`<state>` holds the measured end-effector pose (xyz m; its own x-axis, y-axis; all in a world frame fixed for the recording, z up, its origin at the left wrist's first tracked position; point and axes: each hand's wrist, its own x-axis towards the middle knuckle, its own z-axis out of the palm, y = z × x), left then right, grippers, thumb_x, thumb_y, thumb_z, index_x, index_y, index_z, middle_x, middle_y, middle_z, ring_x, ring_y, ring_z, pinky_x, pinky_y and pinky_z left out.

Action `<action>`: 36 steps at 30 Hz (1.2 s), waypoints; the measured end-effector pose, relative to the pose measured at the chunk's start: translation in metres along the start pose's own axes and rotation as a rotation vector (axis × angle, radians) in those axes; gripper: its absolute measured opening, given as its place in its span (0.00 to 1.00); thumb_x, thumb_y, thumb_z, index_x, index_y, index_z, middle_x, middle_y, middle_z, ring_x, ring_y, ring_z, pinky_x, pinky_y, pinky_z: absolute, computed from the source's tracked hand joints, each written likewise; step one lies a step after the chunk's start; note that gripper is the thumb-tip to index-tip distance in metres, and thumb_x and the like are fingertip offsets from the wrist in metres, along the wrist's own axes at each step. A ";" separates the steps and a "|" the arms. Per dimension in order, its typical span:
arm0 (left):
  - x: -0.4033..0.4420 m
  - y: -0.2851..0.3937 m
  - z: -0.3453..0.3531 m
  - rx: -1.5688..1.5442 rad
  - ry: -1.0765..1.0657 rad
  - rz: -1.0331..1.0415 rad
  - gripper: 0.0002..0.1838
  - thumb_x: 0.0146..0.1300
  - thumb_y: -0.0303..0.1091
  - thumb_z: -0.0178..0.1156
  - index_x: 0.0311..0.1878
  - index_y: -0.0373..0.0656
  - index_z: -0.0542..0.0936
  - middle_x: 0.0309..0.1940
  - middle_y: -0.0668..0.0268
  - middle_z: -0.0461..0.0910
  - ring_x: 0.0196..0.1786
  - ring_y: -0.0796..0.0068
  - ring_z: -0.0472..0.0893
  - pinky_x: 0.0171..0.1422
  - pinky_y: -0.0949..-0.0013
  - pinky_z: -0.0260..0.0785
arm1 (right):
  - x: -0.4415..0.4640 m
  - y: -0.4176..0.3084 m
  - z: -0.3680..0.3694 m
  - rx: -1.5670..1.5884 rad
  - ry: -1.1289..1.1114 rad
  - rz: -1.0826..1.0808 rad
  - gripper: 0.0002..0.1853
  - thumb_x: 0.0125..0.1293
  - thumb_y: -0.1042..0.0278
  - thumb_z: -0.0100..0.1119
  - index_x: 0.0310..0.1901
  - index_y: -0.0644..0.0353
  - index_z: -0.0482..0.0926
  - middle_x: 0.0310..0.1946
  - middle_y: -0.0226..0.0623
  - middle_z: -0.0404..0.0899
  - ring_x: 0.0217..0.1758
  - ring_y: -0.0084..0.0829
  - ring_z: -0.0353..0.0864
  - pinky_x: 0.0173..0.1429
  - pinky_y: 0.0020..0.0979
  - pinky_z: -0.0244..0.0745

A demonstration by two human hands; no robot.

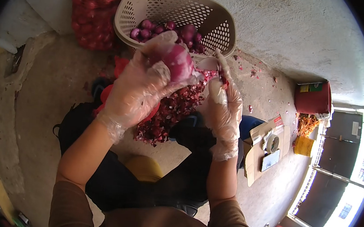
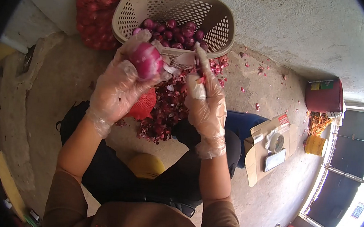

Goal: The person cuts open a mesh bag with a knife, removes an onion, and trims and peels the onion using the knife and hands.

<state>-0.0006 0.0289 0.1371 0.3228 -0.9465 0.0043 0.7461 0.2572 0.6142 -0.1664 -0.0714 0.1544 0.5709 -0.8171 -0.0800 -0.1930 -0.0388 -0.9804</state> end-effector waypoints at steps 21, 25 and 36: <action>0.000 -0.019 -0.008 0.251 -0.017 0.128 0.40 0.54 0.26 0.73 0.69 0.43 0.64 0.65 0.62 0.70 0.67 0.69 0.72 0.73 0.63 0.65 | -0.011 -0.003 0.012 -0.103 -0.231 -0.224 0.36 0.68 0.58 0.54 0.75 0.61 0.59 0.64 0.42 0.72 0.48 0.24 0.68 0.54 0.27 0.66; 0.000 -0.016 -0.006 0.145 -0.007 0.088 0.37 0.55 0.17 0.69 0.66 0.43 0.63 0.63 0.60 0.70 0.64 0.69 0.74 0.70 0.61 0.70 | -0.008 -0.001 0.017 0.001 -0.188 -0.320 0.31 0.71 0.65 0.52 0.74 0.64 0.61 0.68 0.45 0.70 0.74 0.33 0.64 0.76 0.34 0.56; 0.001 -0.005 -0.002 0.009 -0.106 -0.046 0.44 0.61 0.37 0.70 0.75 0.41 0.56 0.71 0.59 0.63 0.65 0.60 0.76 0.61 0.54 0.79 | -0.002 0.000 0.006 0.306 -0.121 -0.050 0.38 0.68 0.66 0.57 0.77 0.64 0.54 0.51 0.35 0.79 0.24 0.11 0.69 0.29 0.13 0.65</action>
<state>-0.0021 0.0268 0.1323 0.2247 -0.9726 0.0590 0.7530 0.2118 0.6229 -0.1630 -0.0664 0.1532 0.6682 -0.7433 -0.0330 0.0760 0.1123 -0.9908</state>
